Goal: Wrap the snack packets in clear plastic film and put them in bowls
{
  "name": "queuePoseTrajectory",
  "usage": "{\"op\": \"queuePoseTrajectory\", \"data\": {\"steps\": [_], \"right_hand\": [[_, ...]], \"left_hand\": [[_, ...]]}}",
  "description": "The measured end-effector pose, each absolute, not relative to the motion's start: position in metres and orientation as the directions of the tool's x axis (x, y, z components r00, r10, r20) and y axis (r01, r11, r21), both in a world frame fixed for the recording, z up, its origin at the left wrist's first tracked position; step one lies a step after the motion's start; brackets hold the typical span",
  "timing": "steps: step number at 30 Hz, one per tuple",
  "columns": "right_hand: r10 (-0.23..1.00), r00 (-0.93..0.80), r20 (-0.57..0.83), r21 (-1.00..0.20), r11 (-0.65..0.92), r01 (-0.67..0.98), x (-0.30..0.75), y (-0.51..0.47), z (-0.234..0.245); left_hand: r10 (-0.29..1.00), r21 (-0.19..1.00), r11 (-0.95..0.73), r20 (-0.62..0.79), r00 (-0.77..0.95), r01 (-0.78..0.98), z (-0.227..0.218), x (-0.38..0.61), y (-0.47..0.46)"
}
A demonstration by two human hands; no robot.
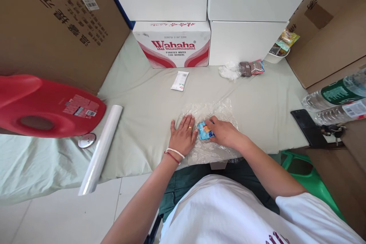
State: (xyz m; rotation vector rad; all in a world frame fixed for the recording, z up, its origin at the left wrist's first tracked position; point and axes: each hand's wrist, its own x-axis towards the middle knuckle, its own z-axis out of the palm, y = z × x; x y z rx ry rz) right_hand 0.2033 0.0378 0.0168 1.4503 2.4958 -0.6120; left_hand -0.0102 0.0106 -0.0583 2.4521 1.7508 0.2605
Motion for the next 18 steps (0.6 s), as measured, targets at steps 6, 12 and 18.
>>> {"op": "queuePoseTrajectory", "data": {"steps": [6, 12, 18], "right_hand": [[0.772, -0.542, -0.331, -0.323, 0.447, 0.834, 0.207, 0.039, 0.01], [0.802, -0.525, -0.284, -0.441, 0.377, 0.815, 0.209, 0.035, 0.0], [0.825, -0.492, -0.279, -0.414, 0.359, 0.837, 0.202, 0.028, 0.002]], "left_hand": [[0.949, 0.205, -0.316, 0.077, 0.307, 0.926, -0.058, -0.01, 0.01], [0.948, 0.202, -0.318, 0.077, 0.309, 0.926, -0.059, -0.011, 0.011], [0.947, 0.199, -0.321, 0.088, 0.309, 0.926, -0.059, -0.013, 0.011]]}}
